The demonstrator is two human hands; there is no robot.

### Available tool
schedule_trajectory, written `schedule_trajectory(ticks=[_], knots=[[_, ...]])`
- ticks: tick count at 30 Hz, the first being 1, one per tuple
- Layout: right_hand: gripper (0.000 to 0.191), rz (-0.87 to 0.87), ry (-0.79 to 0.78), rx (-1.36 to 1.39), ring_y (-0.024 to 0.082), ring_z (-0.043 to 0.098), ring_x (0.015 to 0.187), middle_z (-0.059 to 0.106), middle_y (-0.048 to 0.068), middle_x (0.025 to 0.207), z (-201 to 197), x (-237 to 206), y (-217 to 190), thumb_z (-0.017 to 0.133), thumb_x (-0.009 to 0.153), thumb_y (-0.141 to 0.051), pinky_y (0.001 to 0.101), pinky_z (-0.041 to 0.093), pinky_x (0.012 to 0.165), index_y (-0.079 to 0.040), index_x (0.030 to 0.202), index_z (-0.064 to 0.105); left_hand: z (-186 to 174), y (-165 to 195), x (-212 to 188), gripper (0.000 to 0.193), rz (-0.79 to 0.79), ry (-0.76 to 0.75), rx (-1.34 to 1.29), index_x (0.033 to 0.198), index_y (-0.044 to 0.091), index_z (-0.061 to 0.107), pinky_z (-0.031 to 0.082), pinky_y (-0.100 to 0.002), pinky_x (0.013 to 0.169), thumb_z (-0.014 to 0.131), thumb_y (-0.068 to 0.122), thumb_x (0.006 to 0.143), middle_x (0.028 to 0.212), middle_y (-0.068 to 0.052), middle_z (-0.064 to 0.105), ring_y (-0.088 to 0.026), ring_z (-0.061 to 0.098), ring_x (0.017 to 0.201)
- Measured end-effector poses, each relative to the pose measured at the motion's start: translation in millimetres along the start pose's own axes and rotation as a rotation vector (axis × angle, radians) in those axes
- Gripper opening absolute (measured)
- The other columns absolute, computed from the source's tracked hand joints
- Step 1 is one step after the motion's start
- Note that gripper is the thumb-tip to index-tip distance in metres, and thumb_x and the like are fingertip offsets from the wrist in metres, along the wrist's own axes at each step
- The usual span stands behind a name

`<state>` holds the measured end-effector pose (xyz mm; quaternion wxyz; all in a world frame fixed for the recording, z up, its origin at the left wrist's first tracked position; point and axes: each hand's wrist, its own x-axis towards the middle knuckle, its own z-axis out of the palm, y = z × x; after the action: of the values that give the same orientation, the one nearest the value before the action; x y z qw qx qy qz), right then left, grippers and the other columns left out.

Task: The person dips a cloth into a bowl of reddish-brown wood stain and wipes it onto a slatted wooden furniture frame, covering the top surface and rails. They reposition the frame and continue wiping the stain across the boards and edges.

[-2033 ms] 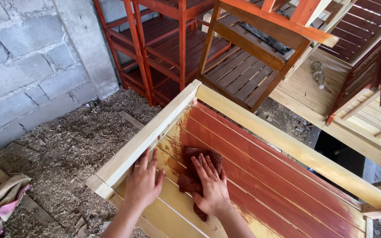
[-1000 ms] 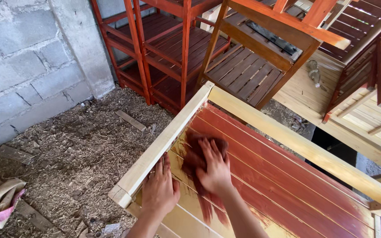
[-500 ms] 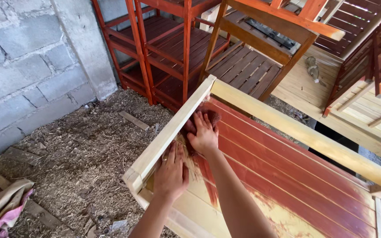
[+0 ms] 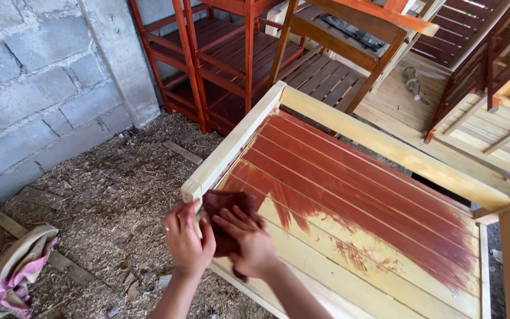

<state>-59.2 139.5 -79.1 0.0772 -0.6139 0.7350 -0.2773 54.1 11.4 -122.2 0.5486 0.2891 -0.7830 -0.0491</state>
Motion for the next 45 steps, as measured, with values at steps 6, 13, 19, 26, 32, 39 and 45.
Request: schedule_trajectory(ticks=[6,13,19,26,32,39,45], knots=[[0.091,0.234,0.117,-0.026,0.025,0.035,0.152,0.05,-0.002,0.156,-65,-103,59,0.062,0.06,-0.002,0.0501,0.021,0.125,-0.025,0.147,0.053,10,-26,5,0.03,-0.242,-0.043,-0.246,0.118,-0.002,0.056,0.052,-0.035,0.089,0.065,0.015,0.094,0.109,-0.014,0.06,-0.024,0.061,0.097],[0.09,0.348,0.02,-0.146,0.027,0.019,0.154,0.035,-0.004,0.163,-32,-49,46,0.07,0.066,-0.013,0.0629,0.008,0.12,-0.032,0.151,0.047,5,-40,10,0.018,-0.352,-0.141,-0.379,0.101,0.002,0.067,0.062,-0.031,0.081,0.071,0.015,0.089,0.1,-0.012,0.076,-0.02,0.076,0.09],[0.076,0.223,-0.065,-0.085,0.029,0.017,0.156,0.031,0.0,0.165,9,93,2,0.068,0.077,-0.022,0.0699,0.007,0.118,-0.029,0.149,0.046,-15,-40,26,0.023,-0.378,-0.264,-0.467,0.106,0.0,0.069,0.06,-0.036,0.086,0.071,0.016,0.09,0.103,-0.015,0.076,-0.024,0.076,0.095],[0.071,0.144,-0.04,-0.071,0.031,0.022,0.154,0.034,0.002,0.164,8,70,3,0.069,0.075,-0.021,0.0686,0.013,0.119,-0.028,0.144,0.052,-13,-34,26,0.023,-0.392,-0.355,-0.139,0.099,0.001,0.068,0.06,-0.038,0.075,0.069,0.022,0.093,0.097,-0.014,0.076,-0.026,0.075,0.088],[0.083,0.047,-0.121,-0.07,0.031,0.028,0.153,0.042,0.0,0.161,-28,-42,8,0.068,0.062,-0.011,0.0648,0.018,0.117,-0.031,0.142,0.056,-1,-46,20,0.021,-0.206,-0.424,0.021,0.099,-0.005,0.06,0.062,-0.032,0.061,0.064,0.016,0.098,0.089,-0.017,0.068,-0.025,0.07,0.072],[0.1,0.071,-0.123,-0.123,0.028,0.027,0.151,0.04,0.001,0.161,8,8,-6,0.068,0.064,-0.01,0.0681,0.018,0.116,-0.025,0.158,0.035,-3,-59,34,0.025,-0.215,-0.596,-0.071,0.104,-0.004,0.062,0.063,-0.032,0.059,0.066,0.018,0.093,0.084,-0.017,0.072,-0.024,0.073,0.067],[0.095,0.013,-0.072,-0.111,0.03,0.028,0.152,0.042,0.004,0.159,29,43,-19,0.074,0.067,-0.013,0.071,0.016,0.115,-0.021,0.154,0.035,-20,-53,63,0.03,-0.156,-0.664,-0.067,0.106,-0.003,0.06,0.063,-0.036,0.057,0.07,0.021,0.091,0.08,-0.019,0.073,-0.028,0.075,0.062]])
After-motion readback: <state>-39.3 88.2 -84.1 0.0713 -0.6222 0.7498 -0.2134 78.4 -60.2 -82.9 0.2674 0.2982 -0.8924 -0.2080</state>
